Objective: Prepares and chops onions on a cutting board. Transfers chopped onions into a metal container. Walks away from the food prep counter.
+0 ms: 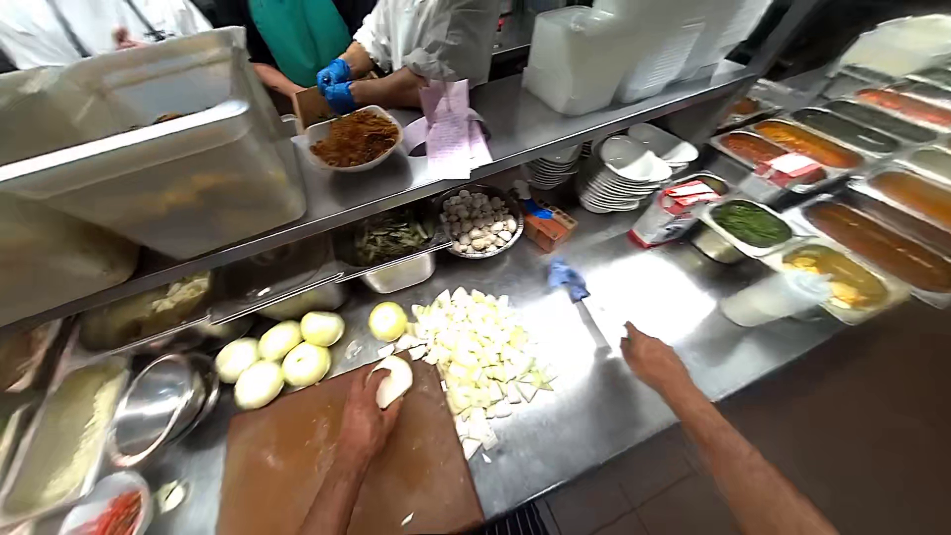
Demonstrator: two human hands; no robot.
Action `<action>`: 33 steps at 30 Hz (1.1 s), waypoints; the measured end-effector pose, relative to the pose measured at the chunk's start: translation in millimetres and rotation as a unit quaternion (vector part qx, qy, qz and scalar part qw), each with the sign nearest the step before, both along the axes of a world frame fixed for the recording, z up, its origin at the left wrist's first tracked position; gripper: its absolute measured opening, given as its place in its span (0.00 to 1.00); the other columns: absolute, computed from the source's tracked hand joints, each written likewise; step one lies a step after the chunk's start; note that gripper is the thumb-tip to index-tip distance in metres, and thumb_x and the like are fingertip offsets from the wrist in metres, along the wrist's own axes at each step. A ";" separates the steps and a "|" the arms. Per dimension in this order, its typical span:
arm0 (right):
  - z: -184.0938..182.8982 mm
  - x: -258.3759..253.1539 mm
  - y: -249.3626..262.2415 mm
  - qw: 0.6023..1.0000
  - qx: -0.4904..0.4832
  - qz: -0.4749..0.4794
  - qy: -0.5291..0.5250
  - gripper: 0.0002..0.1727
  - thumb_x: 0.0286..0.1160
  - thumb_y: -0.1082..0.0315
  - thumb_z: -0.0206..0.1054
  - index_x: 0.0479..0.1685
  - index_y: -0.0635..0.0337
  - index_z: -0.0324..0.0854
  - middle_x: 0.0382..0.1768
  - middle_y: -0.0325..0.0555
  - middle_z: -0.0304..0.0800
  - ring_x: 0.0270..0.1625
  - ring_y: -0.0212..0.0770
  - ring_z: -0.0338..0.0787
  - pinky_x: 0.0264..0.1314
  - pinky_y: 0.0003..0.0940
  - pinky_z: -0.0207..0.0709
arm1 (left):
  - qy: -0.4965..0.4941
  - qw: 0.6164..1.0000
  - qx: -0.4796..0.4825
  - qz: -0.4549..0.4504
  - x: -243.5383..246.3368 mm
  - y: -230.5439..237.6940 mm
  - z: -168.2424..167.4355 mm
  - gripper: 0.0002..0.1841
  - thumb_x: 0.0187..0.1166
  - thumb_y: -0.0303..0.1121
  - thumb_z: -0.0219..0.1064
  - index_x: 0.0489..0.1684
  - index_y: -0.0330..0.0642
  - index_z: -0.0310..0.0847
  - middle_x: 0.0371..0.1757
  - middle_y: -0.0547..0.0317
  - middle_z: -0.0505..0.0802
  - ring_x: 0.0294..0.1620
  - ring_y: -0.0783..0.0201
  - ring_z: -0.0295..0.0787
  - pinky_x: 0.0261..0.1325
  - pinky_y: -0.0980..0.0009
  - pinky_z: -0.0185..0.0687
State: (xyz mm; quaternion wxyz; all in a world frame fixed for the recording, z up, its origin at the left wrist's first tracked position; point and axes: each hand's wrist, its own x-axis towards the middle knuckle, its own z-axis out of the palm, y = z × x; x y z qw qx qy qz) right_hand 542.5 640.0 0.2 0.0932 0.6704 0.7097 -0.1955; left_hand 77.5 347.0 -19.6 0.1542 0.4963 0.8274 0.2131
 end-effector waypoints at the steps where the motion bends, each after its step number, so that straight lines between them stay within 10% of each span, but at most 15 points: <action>1: -4.7 5.2 4.3 1.000 0.022 -0.015 0.014 0.26 0.90 0.59 0.51 0.82 0.59 0.70 0.59 0.71 0.89 0.62 0.72 0.89 0.62 0.72 0.79 | -0.015 1.000 -0.017 0.002 -0.1 -7.4 2.8 0.32 0.64 0.49 0.81 0.70 0.48 0.83 0.78 0.43 0.81 0.79 0.47 0.77 0.80 0.52 0.76; 9: 7.3 -44.0 -97.0 0.933 0.230 0.022 0.276 0.25 0.89 0.55 0.55 0.64 0.71 0.77 0.33 0.67 0.86 0.31 0.64 0.88 0.34 0.67 0.80 | -0.100 0.991 -0.028 0.080 -7.9 -110.2 5.0 0.42 0.57 0.53 0.85 0.74 0.45 0.77 0.74 0.51 0.84 0.76 0.56 0.80 0.80 0.58 0.77; 16: 32.9 -166.5 -230.9 0.890 -0.081 0.006 0.448 0.23 0.84 0.55 0.62 0.68 0.62 0.76 0.22 0.49 0.83 0.16 0.46 0.82 0.19 0.48 0.82 | -0.188 0.973 0.046 0.123 -17.7 -152.2 9.0 0.45 0.55 0.48 0.86 0.77 0.42 0.74 0.75 0.49 0.83 0.77 0.57 0.79 0.82 0.59 0.75; 19: 31.5 -213.2 -269.5 0.895 -0.194 0.088 0.393 0.23 0.83 0.53 0.65 0.68 0.56 0.77 0.27 0.49 0.84 0.21 0.46 0.84 0.24 0.48 0.82 | -0.425 0.886 0.003 0.185 -32.2 -154.7 29.9 0.25 0.67 0.44 0.81 0.59 0.41 0.85 0.55 0.51 0.93 0.51 0.59 0.92 0.54 0.60 0.91; 22: 28.2 -246.3 -296.2 0.926 -0.193 0.228 0.231 0.24 0.84 0.51 0.62 0.71 0.56 0.79 0.42 0.55 0.92 0.45 0.55 0.92 0.53 0.59 0.84 | -0.559 0.790 -0.128 0.217 -49.5 -151.6 33.5 0.32 0.82 0.60 0.64 0.66 0.38 0.80 0.48 0.42 0.92 0.33 0.53 0.91 0.37 0.58 0.90; 25: 24.8 -267.3 -320.0 0.928 -0.179 0.300 0.129 0.21 0.86 0.51 0.58 0.65 0.54 0.80 0.45 0.56 0.93 0.52 0.58 0.93 0.57 0.62 0.83 | -0.367 0.876 -0.260 0.176 -67.6 -135.9 29.4 0.43 0.81 0.74 0.47 0.64 0.39 0.81 0.43 0.45 0.93 0.32 0.53 0.93 0.40 0.55 0.91; 28: 26.9 -272.6 -337.2 0.934 -0.134 0.316 0.101 0.21 0.87 0.49 0.54 0.64 0.53 0.79 0.43 0.55 0.93 0.50 0.57 0.94 0.54 0.59 0.84 | -0.171 0.942 -0.253 0.141 -75.1 -139.0 47.2 0.39 0.87 0.67 0.42 0.68 0.40 0.81 0.60 0.41 0.92 0.62 0.46 0.92 0.67 0.43 0.84; 33: 50.9 -297.1 -340.9 0.925 -0.098 0.353 0.099 0.22 0.90 0.47 0.49 0.65 0.52 0.76 0.39 0.53 0.92 0.46 0.56 0.94 0.49 0.57 0.85 | -0.111 0.992 0.011 0.059 -57.5 -188.7 10.2 0.19 0.77 0.43 0.69 0.64 0.47 0.87 0.69 0.51 0.87 0.70 0.56 0.84 0.75 0.59 0.82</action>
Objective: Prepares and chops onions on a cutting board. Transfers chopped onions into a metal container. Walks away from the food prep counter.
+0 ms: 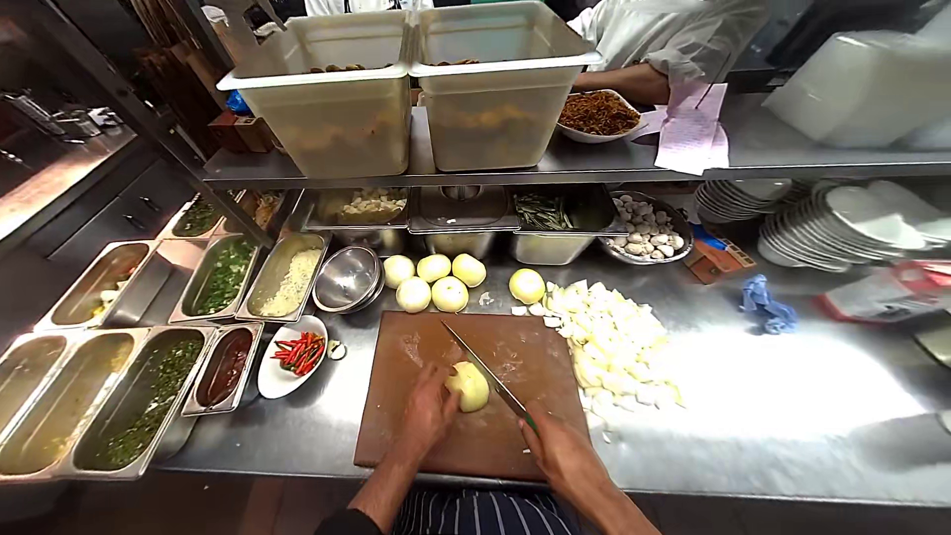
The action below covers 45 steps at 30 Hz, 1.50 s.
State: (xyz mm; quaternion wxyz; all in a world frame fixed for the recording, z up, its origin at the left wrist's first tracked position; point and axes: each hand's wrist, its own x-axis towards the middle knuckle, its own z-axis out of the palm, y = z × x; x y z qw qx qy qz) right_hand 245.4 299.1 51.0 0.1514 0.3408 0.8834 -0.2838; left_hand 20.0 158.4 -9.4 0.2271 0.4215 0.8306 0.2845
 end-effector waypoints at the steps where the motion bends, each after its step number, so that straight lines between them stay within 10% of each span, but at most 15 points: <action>1: 4.6 -9.3 -0.9 1.000 -0.008 0.007 -0.008 0.23 0.91 0.47 0.48 0.67 0.52 0.75 0.40 0.54 0.92 0.47 0.58 0.94 0.50 0.57 0.85 | 0.013 0.999 0.035 -0.027 5.3 -3.5 -12.4 0.21 0.73 0.44 0.73 0.65 0.51 0.87 0.75 0.51 0.84 0.79 0.54 0.77 0.81 0.57 0.75; 18: 50.8 -36.3 -11.0 0.988 -0.024 0.059 -0.142 0.20 0.92 0.54 0.47 0.72 0.52 0.69 0.44 0.58 0.90 0.50 0.63 0.93 0.50 0.61 0.85 | 0.060 0.990 0.124 -0.029 13.6 -1.9 -48.6 0.26 0.70 0.53 0.77 0.62 0.48 0.89 0.68 0.50 0.88 0.75 0.51 0.81 0.79 0.57 0.77; 29: -20.4 -69.3 -15.4 0.994 -0.019 0.031 -0.100 0.21 0.92 0.54 0.44 0.72 0.53 0.70 0.47 0.59 0.91 0.54 0.63 0.93 0.53 0.62 0.85 | 0.068 0.993 0.096 -0.023 11.7 -1.6 -48.2 0.26 0.70 0.54 0.77 0.62 0.49 0.89 0.67 0.49 0.88 0.74 0.51 0.81 0.78 0.58 0.77; 35: 19.0 -75.7 -14.6 0.990 -0.043 0.038 -0.132 0.22 0.81 0.69 0.57 0.74 0.60 0.68 0.55 0.64 0.88 0.60 0.66 0.90 0.56 0.66 0.84 | 0.074 0.994 0.080 -0.030 17.0 1.1 -39.1 0.28 0.66 0.51 0.79 0.63 0.45 0.87 0.68 0.45 0.87 0.73 0.49 0.82 0.78 0.56 0.78; 45: -62.1 -33.7 32.4 0.984 -0.171 -0.029 0.035 0.24 0.86 0.55 0.59 0.73 0.59 0.75 0.59 0.62 0.87 0.62 0.60 0.88 0.65 0.63 0.79 | 0.073 0.994 -0.047 -0.068 26.0 8.5 -10.2 0.28 0.72 0.45 0.74 0.76 0.58 0.81 0.78 0.41 0.78 0.79 0.43 0.75 0.80 0.52 0.76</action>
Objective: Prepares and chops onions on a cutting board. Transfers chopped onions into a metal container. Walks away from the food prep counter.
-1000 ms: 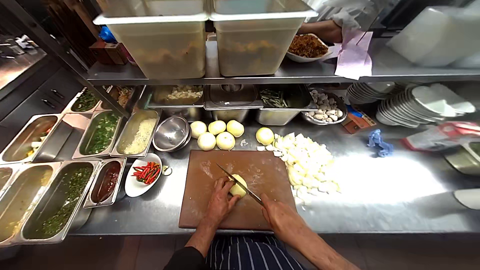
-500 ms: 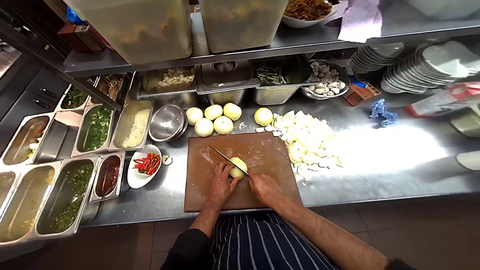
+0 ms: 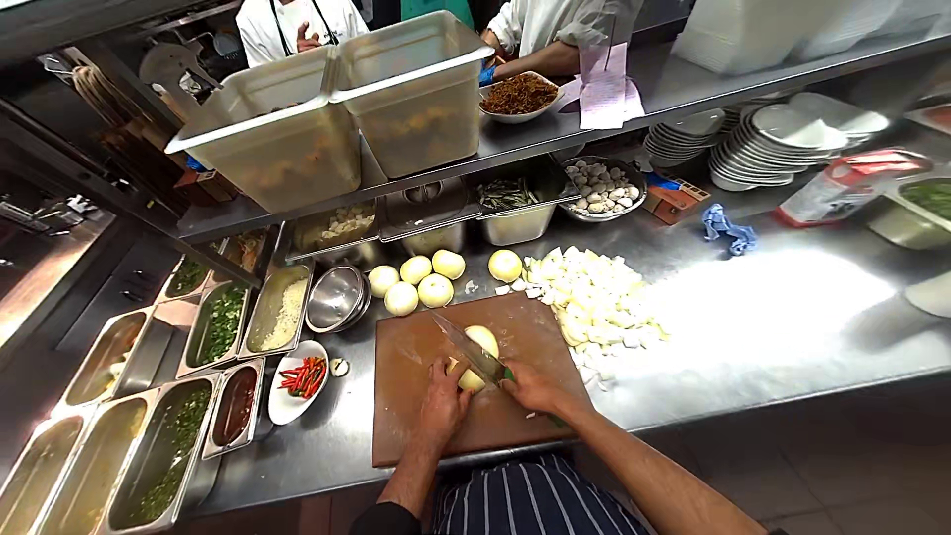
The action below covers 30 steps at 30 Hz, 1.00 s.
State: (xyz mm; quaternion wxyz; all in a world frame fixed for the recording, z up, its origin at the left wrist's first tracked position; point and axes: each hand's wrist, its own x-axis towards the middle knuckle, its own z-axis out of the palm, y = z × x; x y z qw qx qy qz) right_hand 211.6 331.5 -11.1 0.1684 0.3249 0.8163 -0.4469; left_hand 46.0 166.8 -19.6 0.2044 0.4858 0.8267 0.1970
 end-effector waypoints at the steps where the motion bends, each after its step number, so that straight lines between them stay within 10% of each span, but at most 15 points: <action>1: 2.7 4.0 -0.2 1.000 0.012 -0.015 -0.006 0.23 0.87 0.55 0.58 0.72 0.58 0.75 0.59 0.61 0.88 0.62 0.60 0.89 0.64 0.63 0.79 | -0.002 1.000 -0.016 -0.003 0.0 -1.9 3.3 0.26 0.72 0.45 0.74 0.73 0.57 0.83 0.77 0.41 0.78 0.78 0.44 0.76 0.78 0.53 0.77; 18: 1.8 -37.4 -63.9 0.990 -0.004 -0.066 0.126 0.21 0.87 0.51 0.54 0.63 0.58 0.77 0.40 0.53 0.89 0.45 0.51 0.92 0.52 0.52 0.84 | -0.082 0.996 0.038 0.011 -25.3 -31.6 -6.6 0.22 0.65 0.43 0.81 0.59 0.51 0.88 0.73 0.46 0.79 0.69 0.58 0.84 0.68 0.64 0.86; 26: -13.3 -34.4 -47.6 0.991 0.069 -0.068 0.090 0.24 0.89 0.52 0.52 0.72 0.59 0.76 0.47 0.57 0.92 0.53 0.56 0.93 0.61 0.56 0.84 | -0.068 0.997 -0.006 0.021 -18.4 -32.5 -5.0 0.21 0.64 0.42 0.81 0.57 0.48 0.87 0.73 0.44 0.78 0.67 0.56 0.84 0.66 0.63 0.87; 30: -13.0 -31.8 -26.5 0.985 0.071 -0.102 0.123 0.23 0.88 0.47 0.52 0.63 0.55 0.76 0.34 0.50 0.88 0.39 0.51 0.92 0.47 0.52 0.84 | -0.020 0.998 0.032 0.047 -7.4 -50.7 -19.4 0.19 0.63 0.37 0.80 0.52 0.43 0.88 0.73 0.42 0.80 0.68 0.53 0.85 0.66 0.62 0.87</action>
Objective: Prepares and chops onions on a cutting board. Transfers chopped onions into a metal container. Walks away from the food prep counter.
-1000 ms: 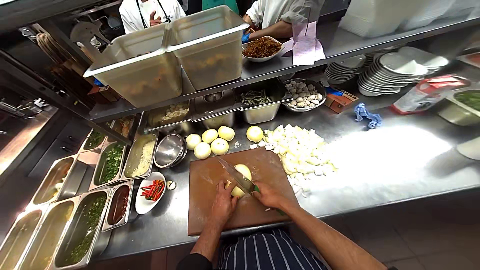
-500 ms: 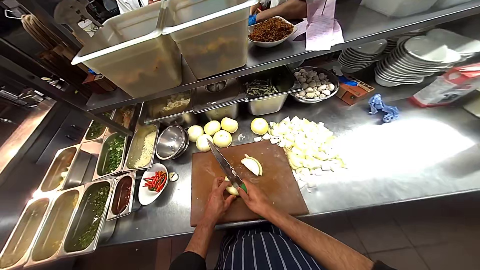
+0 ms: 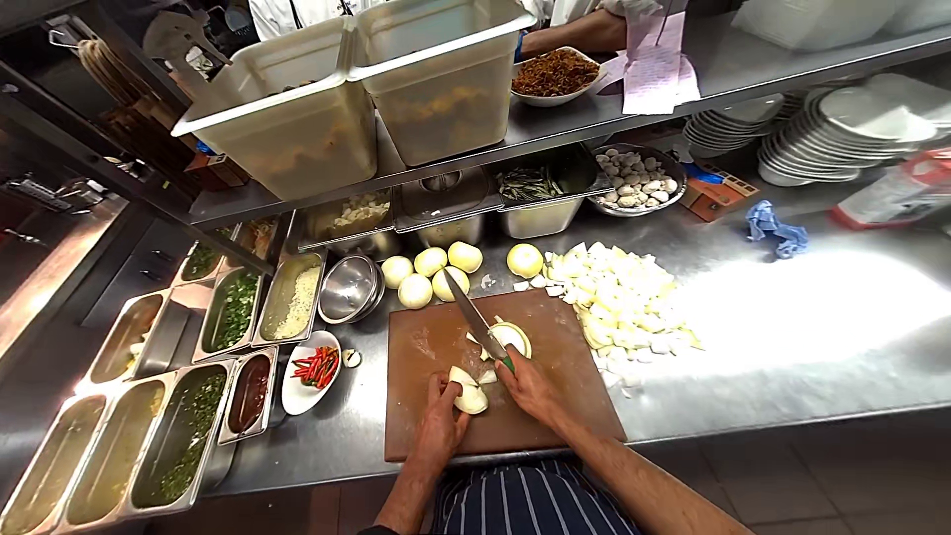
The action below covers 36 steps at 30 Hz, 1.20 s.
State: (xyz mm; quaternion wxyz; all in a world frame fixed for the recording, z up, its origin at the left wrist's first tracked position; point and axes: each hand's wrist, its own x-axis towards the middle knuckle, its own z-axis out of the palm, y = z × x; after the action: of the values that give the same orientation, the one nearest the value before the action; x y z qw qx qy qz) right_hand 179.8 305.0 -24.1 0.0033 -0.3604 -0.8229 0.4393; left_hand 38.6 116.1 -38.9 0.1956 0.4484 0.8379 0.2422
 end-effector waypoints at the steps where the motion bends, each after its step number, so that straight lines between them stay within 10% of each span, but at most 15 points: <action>1: 2.9 -0.1 -0.6 1.000 0.008 0.000 0.001 0.23 0.88 0.46 0.51 0.63 0.54 0.76 0.33 0.49 0.88 0.38 0.50 0.91 0.46 0.51 0.85 | 0.007 1.000 -0.009 0.001 3.1 -1.7 0.5 0.22 0.62 0.39 0.80 0.54 0.43 0.86 0.74 0.42 0.80 0.69 0.52 0.84 0.67 0.62 0.87; 9: 20.9 11.5 7.7 0.998 0.004 0.026 -0.055 0.22 0.88 0.46 0.51 0.59 0.54 0.76 0.35 0.50 0.88 0.40 0.52 0.91 0.46 0.54 0.84 | 0.079 0.962 -0.065 -0.254 -37.6 20.2 33.6 0.27 0.72 0.29 0.65 0.72 0.67 0.83 0.91 0.58 0.69 0.95 0.44 0.49 0.92 0.42 0.53; 13: 29.0 12.1 7.9 0.994 0.034 0.029 -0.095 0.23 0.88 0.46 0.48 0.61 0.53 0.76 0.38 0.52 0.90 0.44 0.54 0.93 0.48 0.56 0.85 | 0.001 0.952 -0.140 -0.273 -49.6 31.6 36.0 0.21 0.74 0.48 0.73 0.63 0.55 0.88 0.73 0.57 0.85 0.78 0.52 0.77 0.79 0.53 0.75; 17: 61.9 24.6 -3.4 0.993 0.012 0.094 -0.077 0.23 0.89 0.47 0.50 0.63 0.55 0.76 0.39 0.52 0.88 0.44 0.53 0.91 0.50 0.55 0.84 | -0.007 0.985 -0.133 -0.106 -19.7 4.6 29.8 0.32 0.67 0.64 0.73 0.68 0.58 0.87 0.73 0.50 0.82 0.76 0.50 0.78 0.78 0.53 0.77; 20: 75.9 39.8 -23.6 0.974 0.032 0.161 -0.155 0.23 0.90 0.49 0.50 0.68 0.54 0.77 0.44 0.56 0.92 0.51 0.59 0.93 0.55 0.60 0.83 | -0.020 0.990 -0.117 -0.072 3.0 -1.3 22.3 0.27 0.74 0.54 0.68 0.71 0.54 0.86 0.85 0.56 0.77 0.84 0.53 0.72 0.84 0.55 0.71; 25: 59.0 44.7 -38.8 0.964 0.092 0.176 -0.177 0.21 0.89 0.52 0.48 0.68 0.53 0.75 0.42 0.55 0.93 0.49 0.59 0.95 0.51 0.59 0.85 | 0.010 0.993 -0.120 -0.020 10.9 3.0 21.8 0.24 0.72 0.55 0.68 0.64 0.57 0.89 0.66 0.58 0.89 0.71 0.55 0.83 0.75 0.57 0.79; 36: 93.2 38.7 -48.8 0.933 0.105 0.225 -0.261 0.19 0.91 0.56 0.46 0.70 0.52 0.72 0.48 0.57 0.91 0.54 0.62 0.93 0.53 0.59 0.85 | 0.104 0.972 -0.209 -0.019 20.6 16.0 49.8 0.18 0.75 0.40 0.65 0.62 0.54 0.90 0.77 0.50 0.82 0.75 0.42 0.78 0.72 0.48 0.79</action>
State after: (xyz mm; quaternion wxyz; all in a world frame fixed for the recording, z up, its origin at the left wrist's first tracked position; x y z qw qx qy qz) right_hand 218.5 256.2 69.1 -0.2730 -0.2650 -0.8956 0.2304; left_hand 59.2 132.1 10.8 0.2013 0.4357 0.8773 0.0096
